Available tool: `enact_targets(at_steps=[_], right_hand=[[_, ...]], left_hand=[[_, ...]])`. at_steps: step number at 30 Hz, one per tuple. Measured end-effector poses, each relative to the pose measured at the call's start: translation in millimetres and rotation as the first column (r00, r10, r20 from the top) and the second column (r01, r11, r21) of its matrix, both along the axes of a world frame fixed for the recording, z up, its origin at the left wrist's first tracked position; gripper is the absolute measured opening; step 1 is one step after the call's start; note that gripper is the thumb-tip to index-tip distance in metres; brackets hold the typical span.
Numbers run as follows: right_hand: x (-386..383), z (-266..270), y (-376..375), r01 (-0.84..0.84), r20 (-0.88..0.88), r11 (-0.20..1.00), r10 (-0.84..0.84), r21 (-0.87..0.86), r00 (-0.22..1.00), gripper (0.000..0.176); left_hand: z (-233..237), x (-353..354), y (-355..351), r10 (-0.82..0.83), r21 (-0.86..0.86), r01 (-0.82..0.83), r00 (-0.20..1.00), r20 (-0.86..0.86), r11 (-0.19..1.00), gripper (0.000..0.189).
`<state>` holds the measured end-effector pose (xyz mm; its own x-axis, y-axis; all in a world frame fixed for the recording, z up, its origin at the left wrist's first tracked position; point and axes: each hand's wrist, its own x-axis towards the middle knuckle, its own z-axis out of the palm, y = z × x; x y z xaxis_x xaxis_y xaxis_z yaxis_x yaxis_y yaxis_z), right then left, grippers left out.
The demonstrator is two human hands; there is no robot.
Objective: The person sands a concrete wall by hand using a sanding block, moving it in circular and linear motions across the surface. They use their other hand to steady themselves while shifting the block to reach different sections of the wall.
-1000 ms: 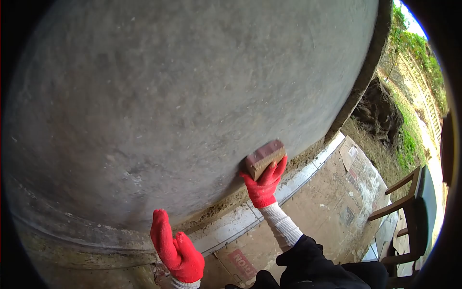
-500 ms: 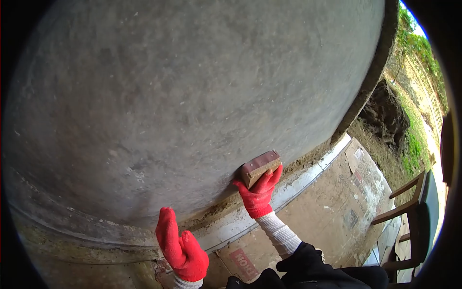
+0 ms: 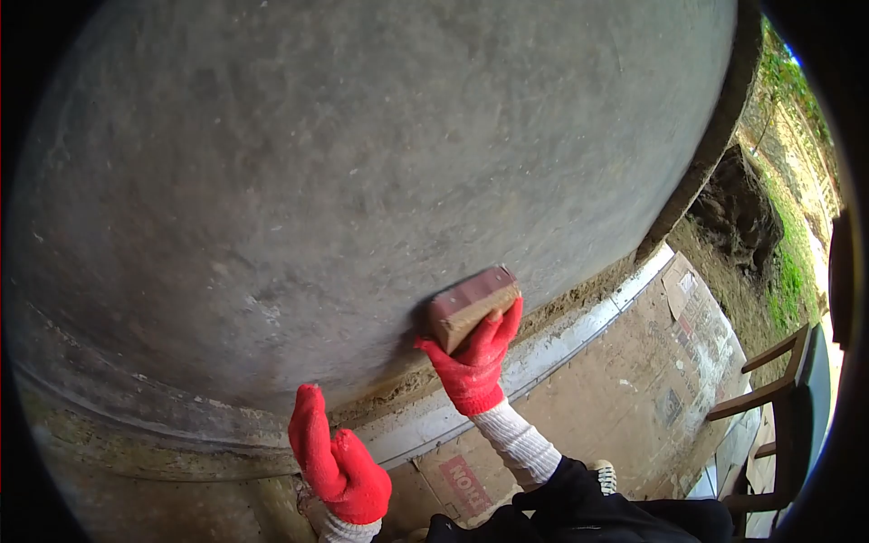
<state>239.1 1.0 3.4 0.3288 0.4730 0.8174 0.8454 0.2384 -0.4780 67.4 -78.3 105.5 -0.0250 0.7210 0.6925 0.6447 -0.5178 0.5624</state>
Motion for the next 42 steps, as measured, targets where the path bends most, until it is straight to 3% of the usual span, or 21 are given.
enact_targets(at_steps=[2, 7, 9, 11, 14, 19, 21, 23, 26, 29, 30, 33, 37, 38, 39, 42], right_hand=[[-14, 15, 7, 0.041, 0.047, 0.999, -0.041, 0.012, 0.998, 0.135], [-16, -54, 0, 0.081, 0.056, 0.997, -0.081, 0.008, 0.995, 0.131], [-15, -59, -3, -0.006, 0.039, 1.0, 0.007, -0.023, 0.999, 0.129], [-20, -27, -5, -0.006, 0.011, 1.0, 0.006, -0.027, 1.0, 0.127], [-30, 12, 4, 0.034, 0.105, 0.997, -0.042, 0.069, 0.994, 0.124], [-31, -56, -2, 0.006, 0.047, 0.999, -0.008, 0.05, 0.999, 0.125], [-31, -60, -6, -0.025, 0.075, 1.0, 0.025, -0.005, 0.997, 0.125], [-35, -34, -9, -0.007, 0.056, 1.0, 0.008, -0.02, 0.998, 0.119], [-44, 7, 3, -0.033, 0.114, 0.994, 0.021, 0.102, 0.993, 0.126], [-45, -22, 5, -0.041, 0.116, 0.994, 0.029, 0.105, 0.993, 0.126], [-48, -34, 3, -0.016, 0.081, 0.991, 0.005, 0.134, 0.997, 0.111], [-44, -76, 0, -0.068, 0.158, 0.992, 0.051, 0.105, 0.986, 0.112], [-53, -12, 1, -0.051, 0.129, 0.988, 0.033, 0.143, 0.991, 0.105], [-57, 4, 3, -0.063, 0.121, 0.983, 0.043, 0.171, 0.992, 0.102], [-61, 3, 3, -0.084, 0.117, 0.982, 0.064, 0.169, 0.991, 0.102], [-61, -28, 4, -0.037, 0.126, 0.987, 0.018, 0.155, 0.992, 0.11]], left_hand=[[0, -1, 3, -0.001, 0.021, 0.001, 1.0, 0.028, 1.0, 0.042], [4, -2, 0, -0.005, 0.044, -0.002, 0.988, 0.152, 0.999, 0.041], [3, -10, -3, -0.001, 0.065, 0.002, 1.0, -0.01, 0.998, 0.041], [1, -12, -5, 0.009, 0.057, -0.009, 1.0, 0.012, 0.998, 0.04], [-2, -10, -2, 0.008, 0.071, -0.013, 0.998, 0.069, 0.997, 0.04], [2, -9, -1, 0.041, 0.061, -0.047, 0.993, 0.11, 0.997, 0.039], [0, -14, -3, 0.032, 0.063, -0.034, 0.999, 0.022, 0.997, 0.039], [-1, -15, -3, 0.045, 0.06, -0.046, 0.999, 0.024, 0.997, 0.039], [-5, -9, 2, 0.054, 0.058, -0.059, 0.994, 0.099, 0.997, 0.038], [-2, -2, 3, 0.095, 0.013, -0.099, 0.977, 0.191, 0.995, 0.038], [-1, -2, 4, 0.122, -0.03, -0.119, 0.971, 0.204, 0.992, 0.038], [-9, -12, 0, 0.094, -0.011, -0.094, 0.987, 0.128, 0.996, 0.038], [-16, -19, 0, 0.102, 0.011, -0.102, 0.994, 0.043, 0.995, 0.039], [-18, -16, 1, 0.096, -0.039, -0.092, 0.989, 0.109, 0.995, 0.039], [-20, -15, 3, 0.099, -0.088, -0.084, 0.98, 0.175, 0.993, 0.039], [-51, -18, 12, 0.108, -0.123, -0.091, 0.984, 0.142, 0.988, 0.039]])
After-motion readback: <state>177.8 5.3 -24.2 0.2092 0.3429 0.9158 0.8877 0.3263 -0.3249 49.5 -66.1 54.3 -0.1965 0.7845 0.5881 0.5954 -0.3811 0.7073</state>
